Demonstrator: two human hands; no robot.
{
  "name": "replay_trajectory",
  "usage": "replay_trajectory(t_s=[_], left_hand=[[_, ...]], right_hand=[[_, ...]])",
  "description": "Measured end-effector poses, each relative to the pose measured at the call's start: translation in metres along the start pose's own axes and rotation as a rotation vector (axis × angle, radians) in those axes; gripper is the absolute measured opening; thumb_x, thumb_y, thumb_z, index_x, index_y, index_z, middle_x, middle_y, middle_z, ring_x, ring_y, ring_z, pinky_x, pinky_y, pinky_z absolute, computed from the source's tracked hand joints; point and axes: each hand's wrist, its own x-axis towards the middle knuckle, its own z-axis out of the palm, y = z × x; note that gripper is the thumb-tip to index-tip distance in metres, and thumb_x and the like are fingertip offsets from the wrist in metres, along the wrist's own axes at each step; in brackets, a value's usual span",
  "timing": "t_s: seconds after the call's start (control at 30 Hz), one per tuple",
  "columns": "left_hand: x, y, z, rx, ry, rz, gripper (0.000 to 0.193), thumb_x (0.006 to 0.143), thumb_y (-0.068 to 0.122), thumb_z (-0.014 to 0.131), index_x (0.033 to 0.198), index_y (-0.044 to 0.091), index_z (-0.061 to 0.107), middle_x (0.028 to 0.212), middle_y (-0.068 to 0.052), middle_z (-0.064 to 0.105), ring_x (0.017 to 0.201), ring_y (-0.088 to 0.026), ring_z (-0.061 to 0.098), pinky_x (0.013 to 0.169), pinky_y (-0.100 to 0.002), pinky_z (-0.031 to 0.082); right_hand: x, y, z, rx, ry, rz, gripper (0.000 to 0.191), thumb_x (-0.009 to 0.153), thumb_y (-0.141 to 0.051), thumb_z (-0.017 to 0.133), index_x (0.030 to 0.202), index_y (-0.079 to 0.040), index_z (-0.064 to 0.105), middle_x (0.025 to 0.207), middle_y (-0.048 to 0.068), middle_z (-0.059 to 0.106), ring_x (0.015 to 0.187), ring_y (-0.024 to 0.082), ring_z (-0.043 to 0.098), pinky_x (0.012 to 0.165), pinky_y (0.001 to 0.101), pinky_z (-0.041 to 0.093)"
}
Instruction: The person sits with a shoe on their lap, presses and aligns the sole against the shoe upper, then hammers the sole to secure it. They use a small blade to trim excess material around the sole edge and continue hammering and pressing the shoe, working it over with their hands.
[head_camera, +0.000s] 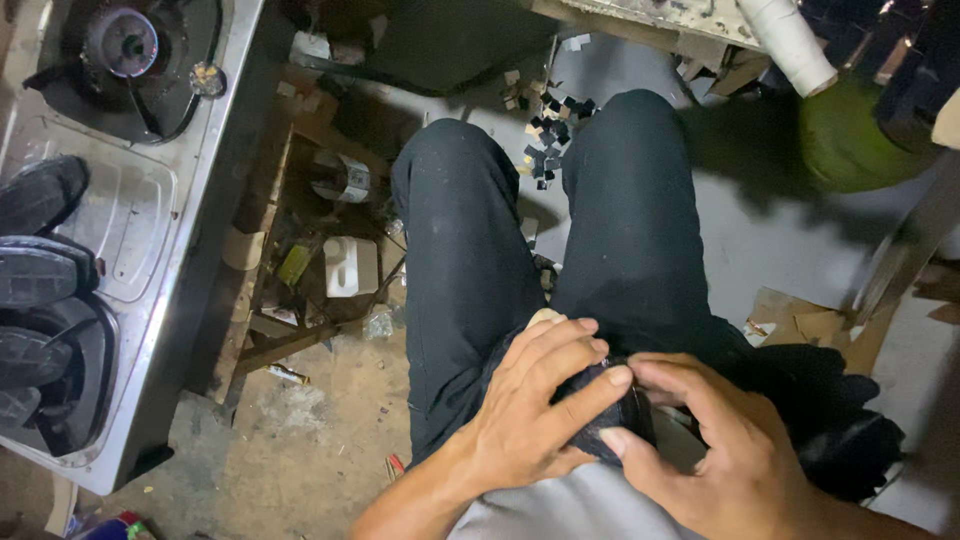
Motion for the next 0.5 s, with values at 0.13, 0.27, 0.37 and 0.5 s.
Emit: replay_trajectory(t_s=[0.13, 0.27, 0.37, 0.5], left_hand=[[0.003, -0.002, -0.004, -0.011, 0.013, 0.0, 0.073, 0.08, 0.025, 0.087, 0.143, 0.005, 0.056, 0.144, -0.018, 0.053, 0.138, -0.042, 0.056, 0.112, -0.057, 0.048], [0.005, -0.01, -0.016, -0.041, 0.084, -0.038, 0.071, 0.08, 0.023, 0.087, 0.142, 0.005, 0.056, 0.147, -0.017, 0.054, 0.136, -0.038, 0.058, 0.116, -0.051, 0.048], [0.005, -0.018, -0.033, -0.109, 0.061, -0.158, 0.078, 0.075, 0.018, 0.079, 0.148, 0.004, 0.054, 0.152, -0.022, 0.053, 0.138, -0.039, 0.058, 0.117, -0.045, 0.05], [0.009, -0.023, -0.042, -0.187, 0.062, -0.171, 0.078, 0.081, 0.017, 0.078, 0.153, 0.004, 0.05, 0.156, -0.023, 0.048, 0.138, -0.04, 0.057, 0.117, -0.043, 0.048]], right_hand=[[0.009, -0.01, -0.003, 0.017, -0.006, 0.018, 0.053, 0.07, -0.017, 0.085, 0.115, 0.001, 0.065, 0.112, 0.011, 0.075, 0.092, 0.015, 0.079, 0.08, 0.0284, 0.062], [0.028, -0.013, -0.015, 0.19, -0.182, -0.112, 0.067, 0.072, -0.018, 0.087, 0.129, 0.005, 0.06, 0.123, 0.017, 0.071, 0.097, 0.019, 0.077, 0.081, 0.0291, 0.063], [0.046, -0.013, -0.013, 0.145, -0.202, -0.303, 0.073, 0.071, -0.023, 0.09, 0.131, 0.005, 0.059, 0.123, 0.018, 0.068, 0.097, 0.022, 0.076, 0.081, 0.0299, 0.061], [0.064, -0.016, -0.002, -0.014, -0.105, -0.477, 0.053, 0.072, -0.015, 0.086, 0.119, 0.001, 0.068, 0.115, 0.017, 0.069, 0.093, 0.025, 0.075, 0.075, 0.0306, 0.06]])
